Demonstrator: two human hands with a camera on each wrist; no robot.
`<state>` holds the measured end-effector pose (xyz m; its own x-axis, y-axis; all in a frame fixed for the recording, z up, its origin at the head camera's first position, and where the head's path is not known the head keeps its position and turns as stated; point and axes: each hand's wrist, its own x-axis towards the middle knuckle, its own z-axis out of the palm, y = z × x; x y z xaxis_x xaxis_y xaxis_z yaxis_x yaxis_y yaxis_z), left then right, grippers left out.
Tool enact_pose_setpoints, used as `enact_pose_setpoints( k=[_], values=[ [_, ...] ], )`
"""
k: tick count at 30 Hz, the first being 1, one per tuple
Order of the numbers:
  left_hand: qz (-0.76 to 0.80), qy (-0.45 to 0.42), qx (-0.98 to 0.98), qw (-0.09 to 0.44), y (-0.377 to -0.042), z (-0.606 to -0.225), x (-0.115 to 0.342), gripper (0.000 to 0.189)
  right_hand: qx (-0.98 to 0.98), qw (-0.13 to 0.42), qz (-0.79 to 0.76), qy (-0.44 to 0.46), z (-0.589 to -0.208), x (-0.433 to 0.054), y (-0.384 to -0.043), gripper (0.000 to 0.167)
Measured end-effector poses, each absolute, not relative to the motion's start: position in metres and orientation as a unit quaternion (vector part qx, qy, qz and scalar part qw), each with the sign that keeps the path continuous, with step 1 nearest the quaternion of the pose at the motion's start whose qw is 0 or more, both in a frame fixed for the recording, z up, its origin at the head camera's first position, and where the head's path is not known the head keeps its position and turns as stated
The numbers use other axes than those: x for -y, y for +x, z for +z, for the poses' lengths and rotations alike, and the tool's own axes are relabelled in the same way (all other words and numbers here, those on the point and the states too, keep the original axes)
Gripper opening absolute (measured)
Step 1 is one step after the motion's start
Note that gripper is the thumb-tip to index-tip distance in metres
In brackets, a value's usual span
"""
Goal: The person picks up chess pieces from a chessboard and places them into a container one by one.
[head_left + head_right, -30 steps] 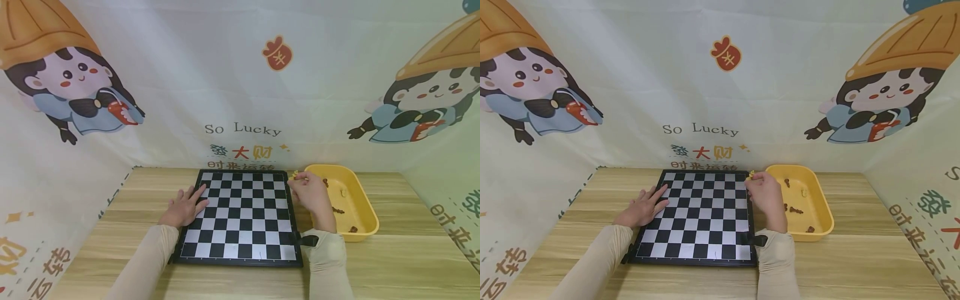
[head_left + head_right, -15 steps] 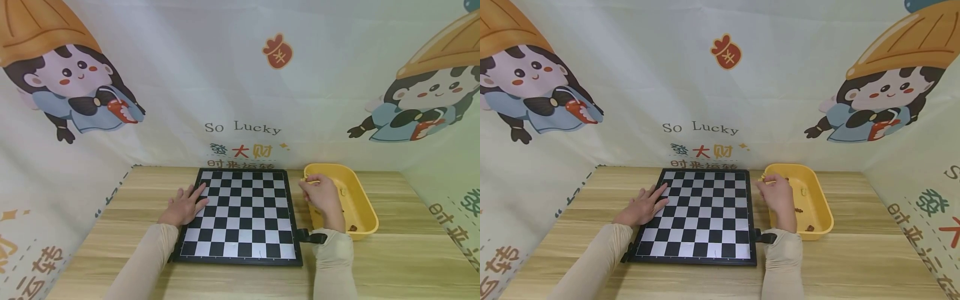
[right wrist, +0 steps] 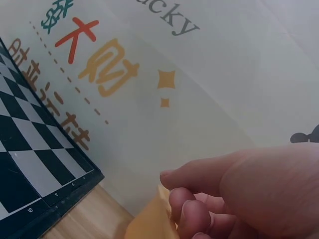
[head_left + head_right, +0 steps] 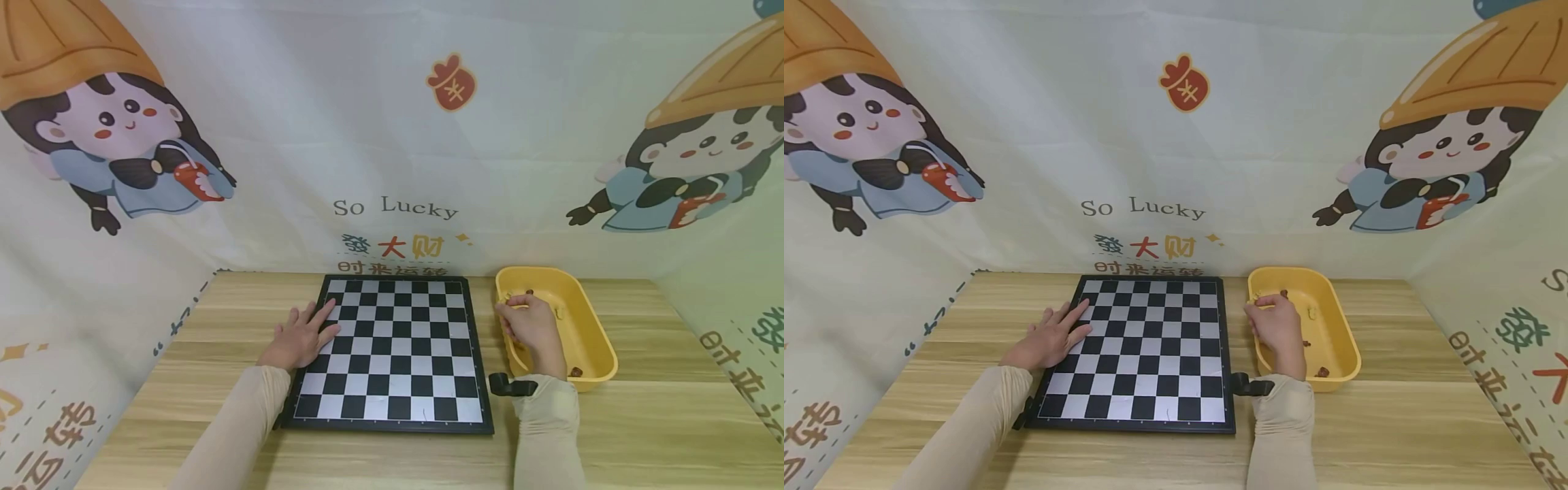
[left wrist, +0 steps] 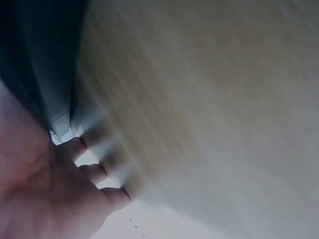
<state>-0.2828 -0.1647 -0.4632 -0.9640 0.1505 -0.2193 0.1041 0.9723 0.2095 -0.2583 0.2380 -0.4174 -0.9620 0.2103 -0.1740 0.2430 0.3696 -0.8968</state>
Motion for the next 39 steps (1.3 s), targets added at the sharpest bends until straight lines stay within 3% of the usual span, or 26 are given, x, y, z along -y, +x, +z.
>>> enact_pose_setpoints(
  k=[39],
  values=[
    [0.101,0.063,-0.985,0.126,-0.283,-0.462,0.165,0.068,-0.811,0.035,-0.565,0.148,-0.421,-0.261,-0.25,0.036]
  ],
)
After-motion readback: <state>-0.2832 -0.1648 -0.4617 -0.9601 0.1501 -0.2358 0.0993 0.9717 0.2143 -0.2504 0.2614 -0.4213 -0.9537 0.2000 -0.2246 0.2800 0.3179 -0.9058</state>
